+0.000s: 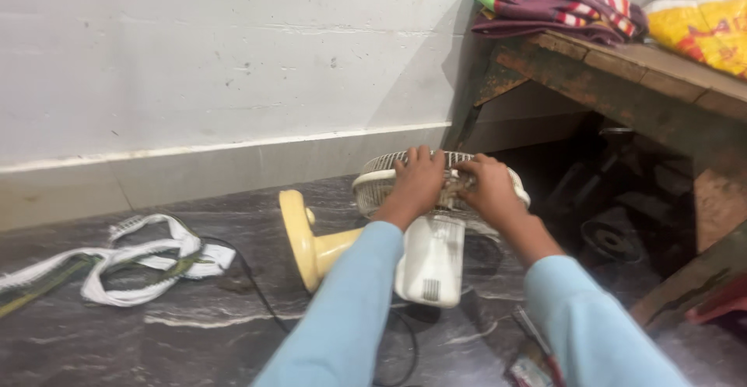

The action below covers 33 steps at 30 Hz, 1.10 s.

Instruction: The person uses a hammer and screwdriver to loosen and remove the front grill of a standing fan. They then detach the fan blades from the motor housing.

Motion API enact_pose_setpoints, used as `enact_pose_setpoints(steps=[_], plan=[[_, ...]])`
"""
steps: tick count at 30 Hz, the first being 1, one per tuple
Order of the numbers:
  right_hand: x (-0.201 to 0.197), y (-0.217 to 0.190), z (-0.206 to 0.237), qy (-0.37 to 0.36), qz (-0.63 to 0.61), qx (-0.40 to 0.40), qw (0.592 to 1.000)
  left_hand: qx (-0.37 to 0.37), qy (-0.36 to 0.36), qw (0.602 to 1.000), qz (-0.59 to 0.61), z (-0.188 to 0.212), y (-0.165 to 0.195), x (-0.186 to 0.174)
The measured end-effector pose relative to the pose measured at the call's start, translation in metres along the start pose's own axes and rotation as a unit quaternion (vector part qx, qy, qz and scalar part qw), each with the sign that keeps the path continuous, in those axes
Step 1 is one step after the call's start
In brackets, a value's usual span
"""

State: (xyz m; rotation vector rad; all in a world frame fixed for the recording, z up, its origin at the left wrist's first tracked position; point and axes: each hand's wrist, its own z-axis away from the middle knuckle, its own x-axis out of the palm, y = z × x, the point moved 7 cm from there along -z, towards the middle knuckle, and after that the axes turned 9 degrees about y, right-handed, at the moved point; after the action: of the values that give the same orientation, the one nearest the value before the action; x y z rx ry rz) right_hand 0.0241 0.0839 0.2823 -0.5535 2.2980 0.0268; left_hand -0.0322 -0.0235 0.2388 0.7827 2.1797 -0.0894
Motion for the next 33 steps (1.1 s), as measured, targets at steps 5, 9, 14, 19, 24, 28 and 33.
enact_pose_setpoints(steps=[5,9,14,19,24,28,33], plan=[[0.008,0.005,0.016,-0.052,0.026,0.003,0.998,-0.036,-0.003,0.999,0.032,0.0,0.002,0.006],[0.027,-0.008,0.025,0.005,0.1,-0.038,0.994,-0.071,0.009,0.987,0.142,0.0,-0.005,0.004],[0.033,-0.011,0.03,0.019,0.147,-0.004,0.989,-0.078,0.015,0.988,0.135,-0.002,-0.008,0.014],[0.019,-0.009,0.035,0.033,0.061,0.031,0.997,-0.067,0.04,0.991,0.112,-0.003,0.002,0.016],[0.026,-0.007,0.021,-0.001,0.11,0.023,0.994,-0.113,0.009,0.988,0.105,-0.002,-0.007,0.004],[0.017,-0.011,-0.007,-0.024,0.022,-0.037,0.999,-0.094,0.007,0.988,0.124,-0.001,-0.017,-0.009],[0.013,-0.019,-0.02,-0.131,0.057,-0.116,0.983,-0.026,-0.026,0.993,0.112,-0.009,-0.022,-0.019]])
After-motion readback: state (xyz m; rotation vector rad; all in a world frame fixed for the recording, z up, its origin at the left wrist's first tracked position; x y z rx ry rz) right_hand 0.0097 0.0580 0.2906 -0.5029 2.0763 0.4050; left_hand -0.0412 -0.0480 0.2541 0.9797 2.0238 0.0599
